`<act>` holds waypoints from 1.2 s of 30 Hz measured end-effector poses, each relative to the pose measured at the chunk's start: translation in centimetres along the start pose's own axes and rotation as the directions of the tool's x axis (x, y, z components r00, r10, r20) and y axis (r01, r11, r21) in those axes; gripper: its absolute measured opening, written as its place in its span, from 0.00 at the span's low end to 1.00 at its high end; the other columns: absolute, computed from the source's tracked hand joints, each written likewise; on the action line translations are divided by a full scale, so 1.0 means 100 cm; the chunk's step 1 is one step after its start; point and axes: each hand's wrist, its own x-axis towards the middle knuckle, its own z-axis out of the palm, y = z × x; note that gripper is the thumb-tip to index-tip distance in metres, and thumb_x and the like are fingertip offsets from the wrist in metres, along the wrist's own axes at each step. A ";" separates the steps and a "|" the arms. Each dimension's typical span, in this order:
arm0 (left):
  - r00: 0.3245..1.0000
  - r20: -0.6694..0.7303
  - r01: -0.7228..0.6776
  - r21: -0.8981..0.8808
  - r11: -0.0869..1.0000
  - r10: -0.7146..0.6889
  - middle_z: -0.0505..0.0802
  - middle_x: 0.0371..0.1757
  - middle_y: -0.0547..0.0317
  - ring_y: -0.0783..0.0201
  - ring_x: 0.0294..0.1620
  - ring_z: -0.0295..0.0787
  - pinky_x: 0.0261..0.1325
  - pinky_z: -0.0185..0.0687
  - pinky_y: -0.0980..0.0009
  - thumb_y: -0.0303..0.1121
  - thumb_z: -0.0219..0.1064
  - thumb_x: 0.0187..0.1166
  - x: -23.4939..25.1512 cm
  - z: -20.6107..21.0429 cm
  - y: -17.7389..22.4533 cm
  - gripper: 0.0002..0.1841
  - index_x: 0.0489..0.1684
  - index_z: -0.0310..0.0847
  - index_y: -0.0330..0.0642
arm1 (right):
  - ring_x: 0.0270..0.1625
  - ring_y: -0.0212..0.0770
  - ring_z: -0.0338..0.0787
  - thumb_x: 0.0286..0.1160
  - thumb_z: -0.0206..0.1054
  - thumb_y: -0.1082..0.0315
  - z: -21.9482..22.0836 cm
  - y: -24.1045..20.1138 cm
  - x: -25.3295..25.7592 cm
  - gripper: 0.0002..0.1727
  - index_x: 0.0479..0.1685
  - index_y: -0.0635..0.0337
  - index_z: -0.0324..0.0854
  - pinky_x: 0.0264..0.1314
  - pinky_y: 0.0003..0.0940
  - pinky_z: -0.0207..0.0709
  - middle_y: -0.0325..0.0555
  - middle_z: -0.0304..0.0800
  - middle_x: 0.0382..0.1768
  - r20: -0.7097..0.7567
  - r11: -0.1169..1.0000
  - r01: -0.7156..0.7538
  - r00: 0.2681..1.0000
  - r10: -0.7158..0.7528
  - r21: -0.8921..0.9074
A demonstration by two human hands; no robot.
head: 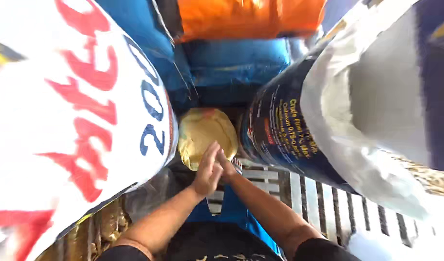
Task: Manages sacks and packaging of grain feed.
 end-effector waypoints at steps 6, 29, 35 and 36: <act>0.970 0.217 -0.005 0.468 0.883 -0.109 0.68 0.91 0.41 0.47 0.93 0.58 0.92 0.51 0.42 0.49 0.60 0.87 -0.009 -0.059 0.010 0.37 0.91 0.59 0.37 | 0.84 0.51 0.72 0.92 0.24 0.42 0.031 -0.087 -0.095 0.39 0.94 0.56 0.49 0.79 0.52 0.71 0.55 0.65 0.87 0.130 0.887 0.197 0.953 -0.273 0.417; 0.657 0.310 0.739 -0.088 0.668 -0.687 0.92 0.48 0.49 0.63 0.40 0.90 0.45 0.86 0.68 0.33 0.52 0.93 -0.077 -0.117 0.116 0.16 0.67 0.77 0.32 | 0.75 0.70 0.80 0.86 0.61 0.47 -0.147 0.081 -0.217 0.30 0.70 0.65 0.82 0.78 0.74 0.65 0.69 0.85 0.68 -0.316 0.659 -0.236 0.949 -0.002 -0.714; 0.602 -0.027 0.797 -0.038 0.603 -0.798 0.88 0.49 0.41 0.60 0.38 0.84 0.44 0.81 0.63 0.33 0.53 0.93 -0.101 -0.074 0.048 0.18 0.68 0.76 0.26 | 0.79 0.66 0.78 0.91 0.58 0.59 -0.246 0.154 -0.236 0.25 0.77 0.68 0.75 0.83 0.64 0.65 0.69 0.80 0.73 -0.339 0.728 -0.362 0.922 0.187 -0.583; 0.585 -0.096 0.811 0.046 0.583 -0.806 0.88 0.47 0.40 0.56 0.40 0.84 0.48 0.81 0.59 0.33 0.54 0.92 -0.105 -0.062 0.031 0.17 0.64 0.78 0.25 | 0.78 0.67 0.79 0.91 0.59 0.61 -0.270 0.171 -0.233 0.24 0.76 0.69 0.76 0.83 0.64 0.66 0.71 0.81 0.73 -0.367 0.785 -0.365 0.911 0.190 -0.500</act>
